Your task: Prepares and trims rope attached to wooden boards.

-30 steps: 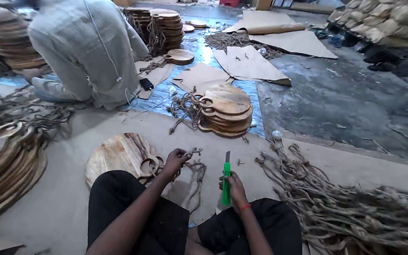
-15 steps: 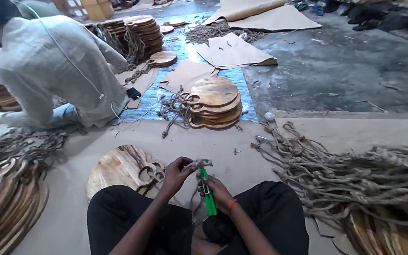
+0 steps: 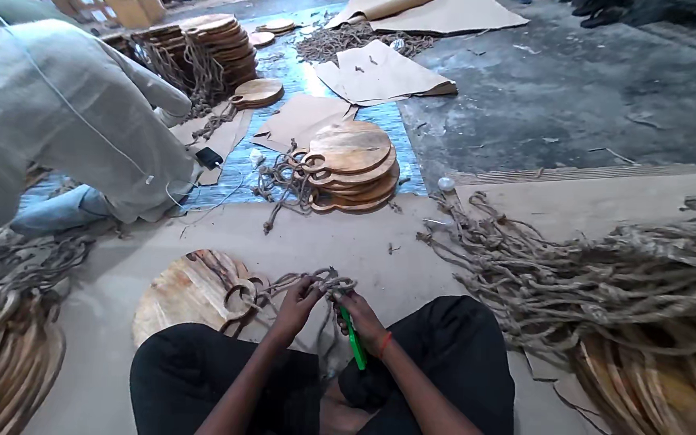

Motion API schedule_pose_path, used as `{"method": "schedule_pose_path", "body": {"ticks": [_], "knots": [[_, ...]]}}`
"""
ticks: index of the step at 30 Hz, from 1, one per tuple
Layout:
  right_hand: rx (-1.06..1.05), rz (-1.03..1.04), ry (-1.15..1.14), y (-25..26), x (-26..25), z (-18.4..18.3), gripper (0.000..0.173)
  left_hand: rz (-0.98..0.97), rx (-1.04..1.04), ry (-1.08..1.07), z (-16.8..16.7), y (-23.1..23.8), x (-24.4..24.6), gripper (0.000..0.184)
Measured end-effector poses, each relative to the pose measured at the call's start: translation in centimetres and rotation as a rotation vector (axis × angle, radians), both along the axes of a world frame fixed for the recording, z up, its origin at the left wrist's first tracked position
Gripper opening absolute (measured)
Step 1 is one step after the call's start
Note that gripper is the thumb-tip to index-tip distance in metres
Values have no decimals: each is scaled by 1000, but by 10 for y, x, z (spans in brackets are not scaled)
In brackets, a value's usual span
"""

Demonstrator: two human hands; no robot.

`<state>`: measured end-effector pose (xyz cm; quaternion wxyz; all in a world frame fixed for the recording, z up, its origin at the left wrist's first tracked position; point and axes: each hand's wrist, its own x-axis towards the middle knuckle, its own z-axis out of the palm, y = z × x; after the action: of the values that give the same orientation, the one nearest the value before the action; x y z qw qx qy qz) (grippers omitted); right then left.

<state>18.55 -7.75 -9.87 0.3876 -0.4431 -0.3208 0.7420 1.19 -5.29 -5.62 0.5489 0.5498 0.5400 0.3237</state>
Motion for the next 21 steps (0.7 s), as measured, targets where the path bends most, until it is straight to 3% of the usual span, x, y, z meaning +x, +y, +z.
{"method": "schedule_pose_path", "body": {"ticks": [5, 10, 17, 21], "knots": [[278, -76, -225, 0, -2, -10, 24, 2, -136, -149, 9, -6, 7, 25], [363, -55, -378, 4, 3, -15, 33, 17, -145, -300, 12, -7, 3, 15], [454, -95, -376, 2, 1, -20, 30, -49, -176, -291, 14, -5, -1, 21], [540, -92, -369, 1, 0, -26, 37, -129, -195, -310, 15, -5, -3, 20]]}}
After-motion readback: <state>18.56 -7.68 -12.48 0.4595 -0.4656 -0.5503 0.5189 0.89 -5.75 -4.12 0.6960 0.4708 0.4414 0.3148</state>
